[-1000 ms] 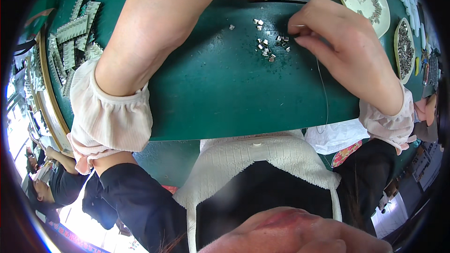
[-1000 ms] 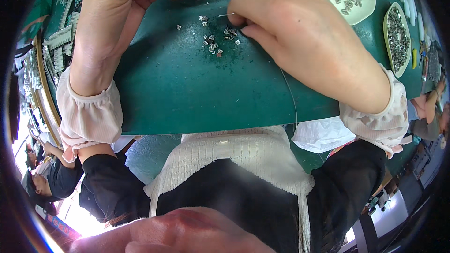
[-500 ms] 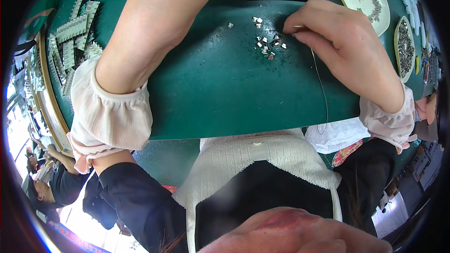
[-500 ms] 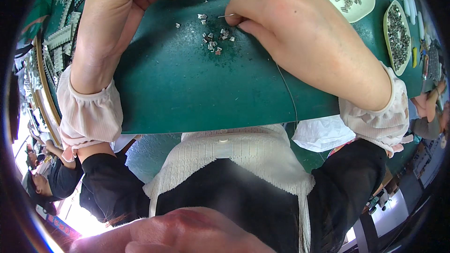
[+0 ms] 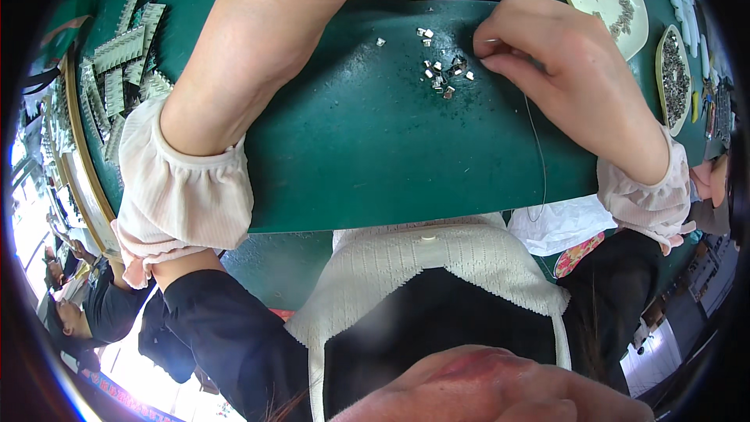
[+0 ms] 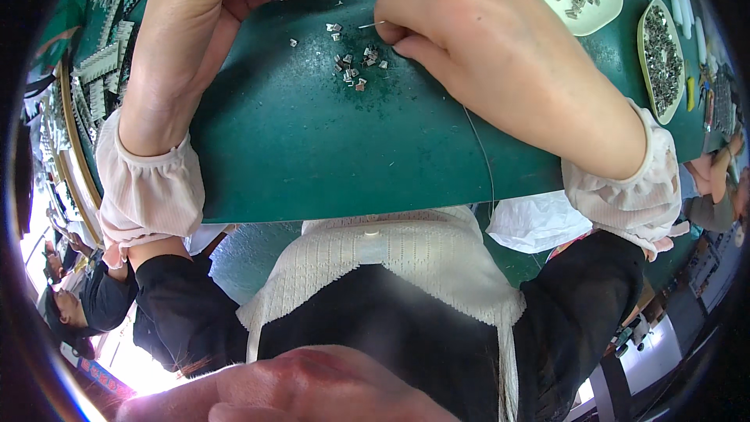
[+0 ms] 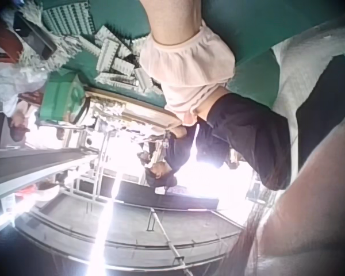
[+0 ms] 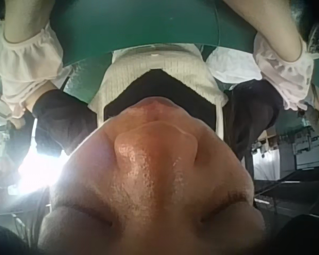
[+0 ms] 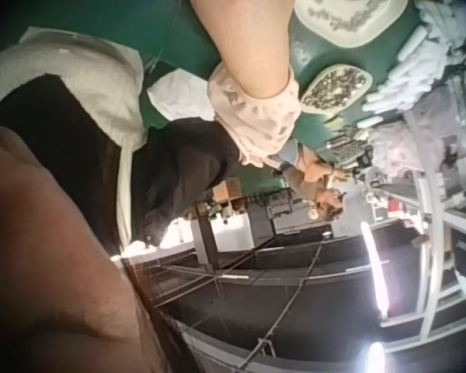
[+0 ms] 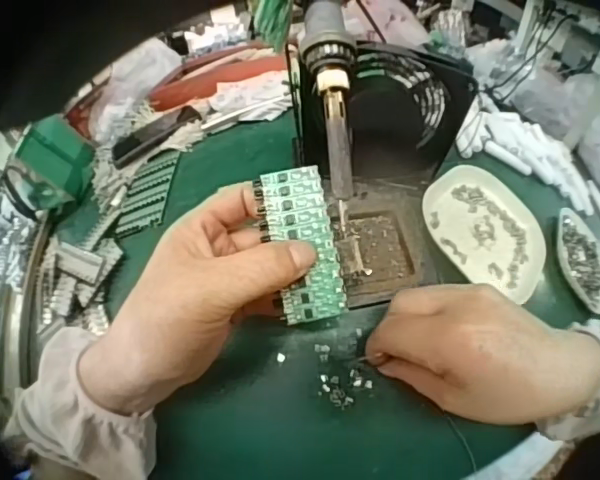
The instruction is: Manually assembling electronic components by inserting small pins and connectors into circuit boards at a workbench.
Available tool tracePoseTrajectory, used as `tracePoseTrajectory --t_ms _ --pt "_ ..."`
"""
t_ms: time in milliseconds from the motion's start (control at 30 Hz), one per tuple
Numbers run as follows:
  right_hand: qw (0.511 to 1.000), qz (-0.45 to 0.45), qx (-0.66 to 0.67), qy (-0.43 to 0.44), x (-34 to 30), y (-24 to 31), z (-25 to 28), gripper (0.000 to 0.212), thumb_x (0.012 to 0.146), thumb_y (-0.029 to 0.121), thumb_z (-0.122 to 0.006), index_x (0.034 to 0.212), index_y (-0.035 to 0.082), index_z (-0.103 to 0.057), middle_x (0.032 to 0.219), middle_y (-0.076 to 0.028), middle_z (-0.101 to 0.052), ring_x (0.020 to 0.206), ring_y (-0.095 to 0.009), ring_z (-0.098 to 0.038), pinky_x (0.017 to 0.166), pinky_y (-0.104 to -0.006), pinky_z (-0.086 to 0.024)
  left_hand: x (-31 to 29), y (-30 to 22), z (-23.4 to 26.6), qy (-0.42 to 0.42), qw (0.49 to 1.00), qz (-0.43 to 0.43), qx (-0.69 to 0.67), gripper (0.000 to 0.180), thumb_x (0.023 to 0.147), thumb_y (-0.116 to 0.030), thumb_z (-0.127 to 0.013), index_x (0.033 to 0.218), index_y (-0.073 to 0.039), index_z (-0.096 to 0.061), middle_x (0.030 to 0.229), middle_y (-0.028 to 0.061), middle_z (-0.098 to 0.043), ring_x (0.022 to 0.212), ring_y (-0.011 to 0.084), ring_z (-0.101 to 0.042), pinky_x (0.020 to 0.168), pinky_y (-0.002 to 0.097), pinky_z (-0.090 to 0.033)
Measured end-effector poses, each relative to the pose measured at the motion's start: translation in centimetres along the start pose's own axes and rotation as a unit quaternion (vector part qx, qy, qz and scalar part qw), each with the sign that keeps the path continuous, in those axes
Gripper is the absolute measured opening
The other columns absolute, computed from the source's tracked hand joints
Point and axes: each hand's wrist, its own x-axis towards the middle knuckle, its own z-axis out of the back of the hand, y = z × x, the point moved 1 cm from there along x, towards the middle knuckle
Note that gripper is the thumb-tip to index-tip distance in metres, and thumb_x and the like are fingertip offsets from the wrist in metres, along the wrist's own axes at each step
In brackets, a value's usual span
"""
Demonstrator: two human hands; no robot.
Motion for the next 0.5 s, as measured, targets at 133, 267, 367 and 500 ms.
tracePoseTrajectory --t_ms 133,267,367,500 --pt "0.999 0.002 -0.036 -0.003 -0.3 0.0 0.4 0.012 0.086 -0.002 -0.071 0.097 0.000 -0.068 0.088 -0.007 -0.068 0.078 -0.019 -0.068 0.068 -0.0302 -0.054 -0.2 -0.1 0.0 0.007 1.000 0.013 -0.022 0.031 0.098 -0.008 -0.066 0.128 -0.001 -0.059 0.112 0.0079 -0.073 0.089 0.0108 -0.069 0.076 0.0234 -0.055" --pt "1.000 -0.018 0.004 -0.021 0.1 0.7 1.2 0.008 0.089 -0.001 -0.071 0.096 0.000 -0.068 0.087 -0.003 -0.068 0.077 -0.011 -0.066 0.065 -0.0256 -0.051 -0.4 0.0 0.1 -0.006 0.999 0.035 -0.008 0.029 0.099 -0.010 -0.067 0.126 -0.001 -0.061 0.111 0.0078 -0.073 0.088 0.0097 -0.069 0.076 0.0228 -0.055" --pt "0.988 -0.030 0.077 -0.133 0.3 1.1 1.3 0.006 0.091 0.000 -0.071 0.094 0.001 -0.066 0.085 0.001 -0.066 0.075 -0.005 -0.062 0.061 -0.0219 -0.046 -0.8 0.0 -0.1 0.036 0.998 0.040 0.014 0.030 0.099 -0.009 -0.067 0.127 -0.001 -0.061 0.112 0.0076 -0.073 0.089 0.0091 -0.068 0.076 0.0224 -0.055" --pt "0.971 -0.035 0.153 -0.180 0.6 0.7 1.3 0.010 0.084 -0.004 -0.080 0.092 -0.001 -0.075 0.084 -0.002 -0.071 0.065 -0.004 -0.061 0.054 -0.0178 -0.045 -0.4 1.3 -0.1 0.018 0.997 0.058 0.052 0.032 0.099 -0.006 -0.068 0.129 0.001 -0.061 0.113 0.0076 -0.073 0.091 0.0090 -0.069 0.078 0.0222 -0.055"
